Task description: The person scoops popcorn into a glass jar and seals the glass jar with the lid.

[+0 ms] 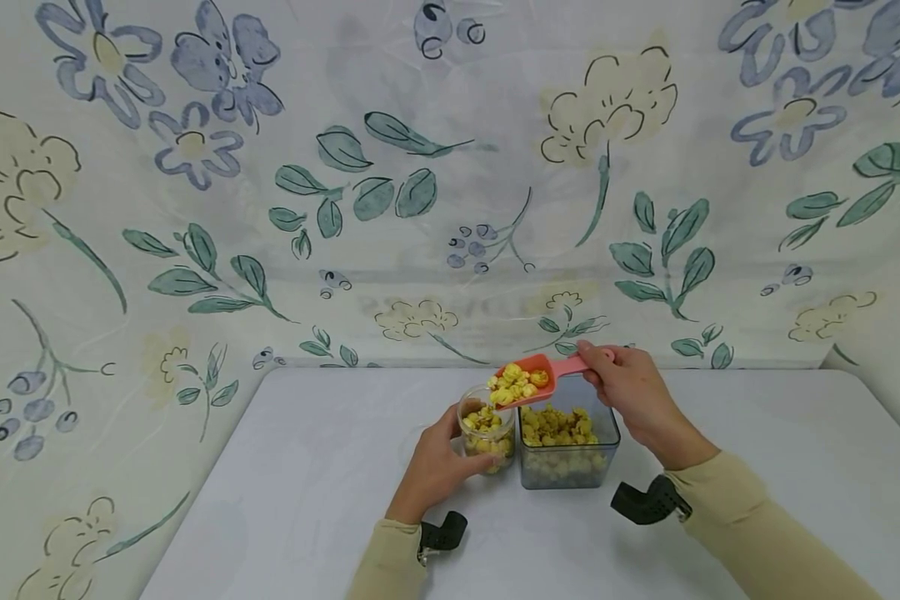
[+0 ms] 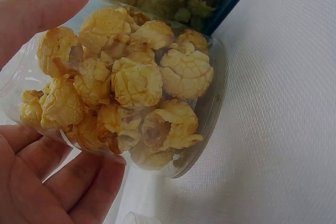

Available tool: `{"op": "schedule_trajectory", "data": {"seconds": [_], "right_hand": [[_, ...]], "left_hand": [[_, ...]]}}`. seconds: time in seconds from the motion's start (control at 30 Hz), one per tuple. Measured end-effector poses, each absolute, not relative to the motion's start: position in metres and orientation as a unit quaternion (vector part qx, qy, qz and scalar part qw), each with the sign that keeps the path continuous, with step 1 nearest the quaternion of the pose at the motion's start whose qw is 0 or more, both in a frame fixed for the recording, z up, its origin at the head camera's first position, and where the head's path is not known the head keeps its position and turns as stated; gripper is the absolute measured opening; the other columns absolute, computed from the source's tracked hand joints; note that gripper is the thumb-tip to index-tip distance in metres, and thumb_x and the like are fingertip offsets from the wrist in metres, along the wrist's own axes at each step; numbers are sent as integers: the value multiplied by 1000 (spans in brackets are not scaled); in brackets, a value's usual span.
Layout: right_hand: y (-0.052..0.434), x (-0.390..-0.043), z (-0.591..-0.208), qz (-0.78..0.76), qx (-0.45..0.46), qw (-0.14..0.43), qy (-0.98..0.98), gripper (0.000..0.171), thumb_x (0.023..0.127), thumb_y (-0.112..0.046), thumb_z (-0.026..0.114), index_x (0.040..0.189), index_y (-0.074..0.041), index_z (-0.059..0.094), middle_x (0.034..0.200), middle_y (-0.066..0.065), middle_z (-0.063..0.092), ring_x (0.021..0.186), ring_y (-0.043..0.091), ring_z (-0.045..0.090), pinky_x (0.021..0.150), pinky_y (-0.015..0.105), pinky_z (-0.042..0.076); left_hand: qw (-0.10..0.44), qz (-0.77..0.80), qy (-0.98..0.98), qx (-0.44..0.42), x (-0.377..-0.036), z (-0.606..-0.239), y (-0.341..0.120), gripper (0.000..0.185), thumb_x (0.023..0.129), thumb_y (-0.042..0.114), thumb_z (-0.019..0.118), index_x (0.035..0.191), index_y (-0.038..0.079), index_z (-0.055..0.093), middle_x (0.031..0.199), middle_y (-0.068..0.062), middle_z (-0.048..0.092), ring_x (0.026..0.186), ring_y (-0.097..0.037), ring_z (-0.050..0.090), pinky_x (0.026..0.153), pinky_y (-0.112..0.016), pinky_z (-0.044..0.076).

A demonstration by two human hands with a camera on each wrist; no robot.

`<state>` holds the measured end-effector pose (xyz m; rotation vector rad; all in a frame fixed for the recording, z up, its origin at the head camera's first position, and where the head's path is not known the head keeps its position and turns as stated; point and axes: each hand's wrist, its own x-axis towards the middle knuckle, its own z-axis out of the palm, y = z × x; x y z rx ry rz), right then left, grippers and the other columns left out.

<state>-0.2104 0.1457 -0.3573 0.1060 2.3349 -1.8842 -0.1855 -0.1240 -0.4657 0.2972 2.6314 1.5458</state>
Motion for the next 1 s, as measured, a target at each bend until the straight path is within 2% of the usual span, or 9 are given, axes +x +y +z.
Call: {"op": "schedule_trajectory", "data": {"seconds": [0.27, 0.7, 0.87, 1.0], "right_hand": [[138, -211, -356, -595, 37, 61, 801, 42, 104, -41, 55, 90, -1, 61, 71, 3, 46, 62, 17, 34, 55, 30, 28], [132, -210, -355, -551, -9, 2, 835, 41, 103, -38, 57, 80, -4, 59, 68, 3, 47, 70, 23, 42, 61, 34, 30], [131, -208, -354, -527, -40, -27, 848, 41, 104, -36, 57, 77, -5, 58, 66, 4, 46, 62, 22, 38, 56, 31, 28], [129, -206, -352, -507, -66, -51, 858, 37, 104, -34, 57, 84, -4, 65, 62, 4, 44, 53, 20, 31, 48, 29, 23]], "left_hand": [[37, 500, 860, 95, -186, -466, -125, 82, 80, 38, 85, 148, 11, 46, 132, -11, 63, 123, -32, 57, 103, -55, 45], [33, 497, 861, 99, -186, -465, -124, 82, 80, 37, 85, 147, 10, 46, 130, -11, 64, 122, -33, 58, 103, -54, 46], [34, 496, 862, 99, -185, -465, -124, 84, 80, 36, 85, 149, 10, 45, 134, -11, 62, 123, -34, 57, 103, -53, 46], [33, 496, 862, 99, -185, -466, -124, 85, 80, 36, 85, 150, 8, 44, 134, -11, 62, 124, -33, 57, 104, -53, 46]]}}
